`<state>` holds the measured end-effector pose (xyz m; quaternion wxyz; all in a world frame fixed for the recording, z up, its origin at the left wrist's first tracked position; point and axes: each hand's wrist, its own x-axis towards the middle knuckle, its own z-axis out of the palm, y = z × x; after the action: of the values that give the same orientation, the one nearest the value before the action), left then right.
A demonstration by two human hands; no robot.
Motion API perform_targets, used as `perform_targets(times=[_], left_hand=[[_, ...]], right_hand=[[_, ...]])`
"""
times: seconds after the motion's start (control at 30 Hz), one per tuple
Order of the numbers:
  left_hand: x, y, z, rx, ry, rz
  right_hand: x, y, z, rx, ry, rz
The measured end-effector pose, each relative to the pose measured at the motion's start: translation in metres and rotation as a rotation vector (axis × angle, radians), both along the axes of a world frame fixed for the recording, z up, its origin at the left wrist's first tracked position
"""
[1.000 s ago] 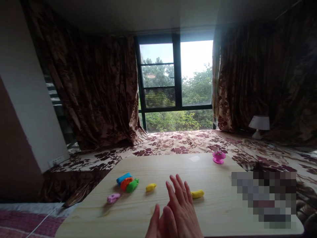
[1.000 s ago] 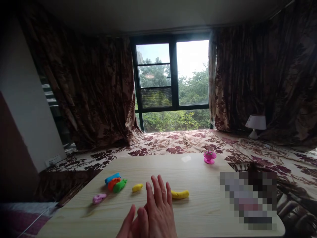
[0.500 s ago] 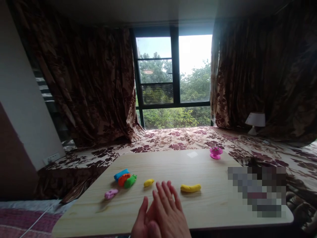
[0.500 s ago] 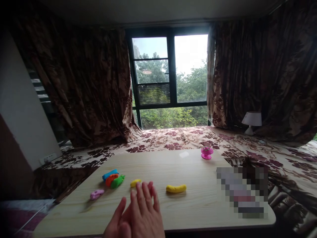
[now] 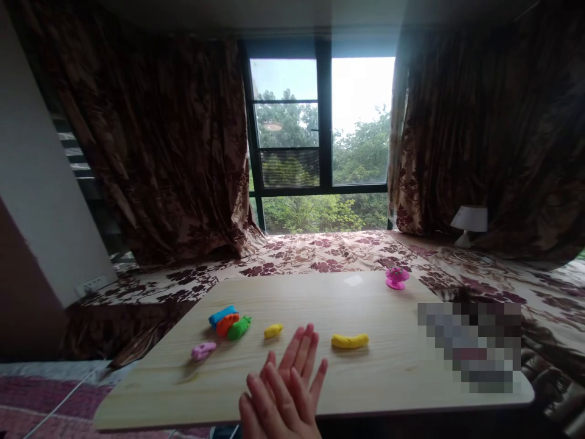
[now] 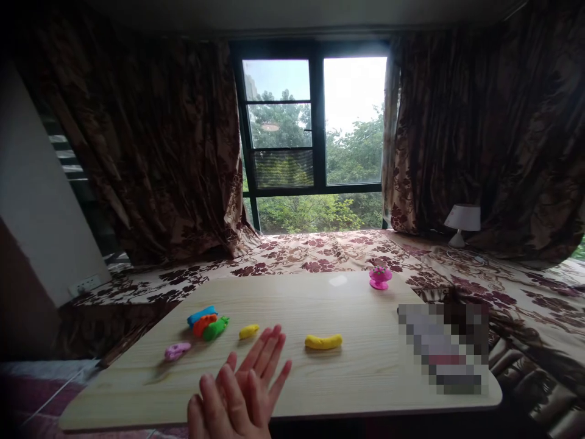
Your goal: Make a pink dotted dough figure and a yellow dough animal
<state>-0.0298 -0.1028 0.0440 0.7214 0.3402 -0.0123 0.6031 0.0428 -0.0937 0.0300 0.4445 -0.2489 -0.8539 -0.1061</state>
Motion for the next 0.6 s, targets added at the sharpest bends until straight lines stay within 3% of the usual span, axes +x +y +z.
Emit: perform_targets(times=[0.17,0.27,0.3,0.37,0.5,0.6], left_hand=[[0.013,0.004,-0.007,-0.021,0.091,0.005],[-0.004,0.009,-0.006,-0.002,0.092,-0.027],[-0.008,0.012,-0.007,0.011,0.085,-0.031],[-0.008,0.016,-0.015,0.026,0.088,-0.057],[0.009,0.021,-0.031,-0.070,0.136,0.011],[0.003,0.016,-0.027,-0.127,0.165,0.047]], right_hand=[[0.017,0.014,0.020,-0.141,-0.045,-0.091],[0.010,0.015,0.010,0.013,-0.060,-0.002],[0.003,0.012,0.004,0.063,0.020,-0.021],[-0.007,0.007,-0.003,0.008,0.043,-0.080],[0.005,0.014,0.012,-0.103,-0.014,-0.112],[0.022,0.020,0.017,-0.061,-0.057,-0.041]])
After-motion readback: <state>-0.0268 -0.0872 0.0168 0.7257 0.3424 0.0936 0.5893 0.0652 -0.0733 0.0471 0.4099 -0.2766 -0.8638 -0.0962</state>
